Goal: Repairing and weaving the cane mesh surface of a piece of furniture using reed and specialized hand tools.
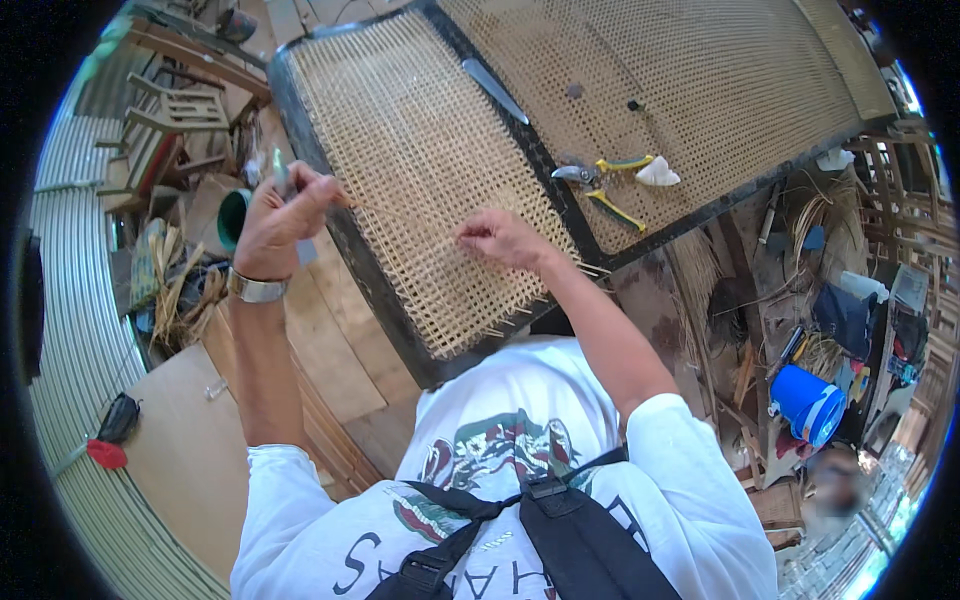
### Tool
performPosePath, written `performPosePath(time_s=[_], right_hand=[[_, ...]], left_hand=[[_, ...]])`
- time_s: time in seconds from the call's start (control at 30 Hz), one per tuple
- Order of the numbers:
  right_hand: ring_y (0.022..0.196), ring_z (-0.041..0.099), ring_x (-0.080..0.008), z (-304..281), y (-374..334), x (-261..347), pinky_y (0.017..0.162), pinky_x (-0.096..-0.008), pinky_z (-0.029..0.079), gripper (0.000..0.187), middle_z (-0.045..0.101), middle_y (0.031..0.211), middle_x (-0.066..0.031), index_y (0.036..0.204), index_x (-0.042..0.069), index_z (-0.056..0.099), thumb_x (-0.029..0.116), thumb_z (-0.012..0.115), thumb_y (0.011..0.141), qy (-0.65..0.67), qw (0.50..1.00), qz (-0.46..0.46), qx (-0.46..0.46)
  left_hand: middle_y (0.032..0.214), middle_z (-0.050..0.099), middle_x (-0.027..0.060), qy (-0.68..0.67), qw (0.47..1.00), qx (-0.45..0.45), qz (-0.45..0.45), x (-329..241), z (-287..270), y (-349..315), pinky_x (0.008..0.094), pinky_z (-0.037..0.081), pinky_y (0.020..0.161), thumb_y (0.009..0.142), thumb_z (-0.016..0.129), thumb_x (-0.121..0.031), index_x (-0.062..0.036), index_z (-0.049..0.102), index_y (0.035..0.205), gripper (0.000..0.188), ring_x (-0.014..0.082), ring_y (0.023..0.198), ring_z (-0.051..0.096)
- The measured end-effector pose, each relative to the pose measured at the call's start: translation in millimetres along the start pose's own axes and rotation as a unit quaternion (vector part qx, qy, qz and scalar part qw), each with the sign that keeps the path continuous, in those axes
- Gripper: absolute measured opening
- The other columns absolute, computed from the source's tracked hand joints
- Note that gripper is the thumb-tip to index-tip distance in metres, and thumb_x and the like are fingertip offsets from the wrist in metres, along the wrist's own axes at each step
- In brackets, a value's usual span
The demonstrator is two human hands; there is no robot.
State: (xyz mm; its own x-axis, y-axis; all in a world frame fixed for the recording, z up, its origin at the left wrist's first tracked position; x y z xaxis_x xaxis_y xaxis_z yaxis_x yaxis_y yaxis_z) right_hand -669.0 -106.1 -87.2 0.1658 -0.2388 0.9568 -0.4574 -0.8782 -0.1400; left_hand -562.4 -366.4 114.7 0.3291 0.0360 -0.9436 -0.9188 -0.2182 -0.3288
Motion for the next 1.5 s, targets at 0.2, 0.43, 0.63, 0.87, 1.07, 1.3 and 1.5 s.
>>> performPosePath(time_s=[0.2,0.43,0.63,0.87,1.07,1.3,1.5], right_hand=[[0.087,0.064,-0.0138,-20,-17,5,0.092,-0.0282,0.053,0.013,0.065,0.091,-0.0027,0.107,0.008,0.068,0.017,0.063,0.099,0.382,0.917,0.111,-0.024],[0.069,0.056,-0.0074,-61,-45,0,0.063,-0.0232,0.046,0.014,0.065,0.081,-0.0003,0.099,0.005,0.072,0.016,0.063,0.099,0.306,0.934,0.181,-0.047],[0.075,0.061,-0.0121,-48,-43,-22,0.065,-0.029,0.05,0.025,0.068,0.083,0.001,0.095,-0.002,0.071,0.021,0.065,0.095,-0.003,0.98,0.196,0.026],[0.065,0.059,-0.0081,-82,-56,-10,0.059,-0.0233,0.047,0.021,0.069,0.079,-0.0022,0.1,0.002,0.074,0.019,0.069,0.091,0.278,0.925,0.216,-0.142],[0.076,0.071,-0.0261,-47,-39,-7,0.071,-0.0349,0.054,0.021,0.073,0.084,-0.0145,0.092,0.005,0.076,0.021,0.066,0.083,-0.039,0.984,0.157,-0.07],[0.072,0.069,-0.0255,-44,-36,6,0.07,-0.0372,0.054,0.024,0.071,0.077,-0.0114,0.089,0.008,0.077,0.03,0.069,0.082,-0.054,0.976,0.2,-0.07],[0.078,0.07,-0.0296,-46,-36,10,0.073,-0.0403,0.055,0.023,0.071,0.081,-0.0124,0.087,0.009,0.076,0.028,0.066,0.081,-0.081,0.975,0.184,-0.094]], left_hand=[[0.079,0.071,0.0143,0.361,0.914,-0.185,-0.018,53,-23,17,0.0401,0.048,0.061,0.103,0.048,-0.046,-0.0011,0.064,0.091,0.049,0.0253,0.06,0.057],[0.083,0.068,0.0233,0.465,0.878,-0.008,-0.113,91,57,9,0.0508,0.051,0.071,0.097,0.055,-0.032,-0.0025,0.064,0.094,0.031,0.0438,0.078,0.065],[0.076,0.065,0.0249,0.487,0.867,0.062,-0.088,122,83,18,0.0544,0.05,0.068,0.096,0.051,-0.021,-0.0011,0.057,0.094,0.021,0.0449,0.074,0.064],[0.067,0.066,0.0119,0.455,0.875,0.106,-0.127,131,100,28,0.0395,0.053,0.059,0.101,0.05,-0.024,-0.0005,0.061,0.092,0.027,0.0241,0.055,0.067],[0.065,0.068,0.0089,0.482,0.85,0.155,-0.144,131,96,35,0.0366,0.054,0.061,0.1,0.051,-0.024,-0.0008,0.064,0.088,0.03,0.0212,0.056,0.068],[0.065,0.072,0.0055,0.49,0.813,0.242,-0.199,111,104,57,0.0358,0.055,0.063,0.094,0.056,-0.029,-0.0047,0.071,0.083,0.031,0.0206,0.059,0.069],[0.062,0.071,0.0032,0.554,0.753,0.28,-0.221,105,115,77,0.0344,0.055,0.064,0.09,0.058,-0.029,-0.0073,0.075,0.078,0.03,0.018,0.06,0.069]])
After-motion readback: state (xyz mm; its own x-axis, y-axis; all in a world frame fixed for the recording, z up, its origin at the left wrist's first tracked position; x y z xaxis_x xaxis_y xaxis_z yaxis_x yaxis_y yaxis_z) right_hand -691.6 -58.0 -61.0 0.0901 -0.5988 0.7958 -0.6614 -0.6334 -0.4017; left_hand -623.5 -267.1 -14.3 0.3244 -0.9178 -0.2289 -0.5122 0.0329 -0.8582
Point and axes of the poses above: each hand's wrist, its own y-axis towards the middle knuckle, its own z-axis out of the palm, x = y × z, the point moved 1 cm from there along y, towards the middle knuckle
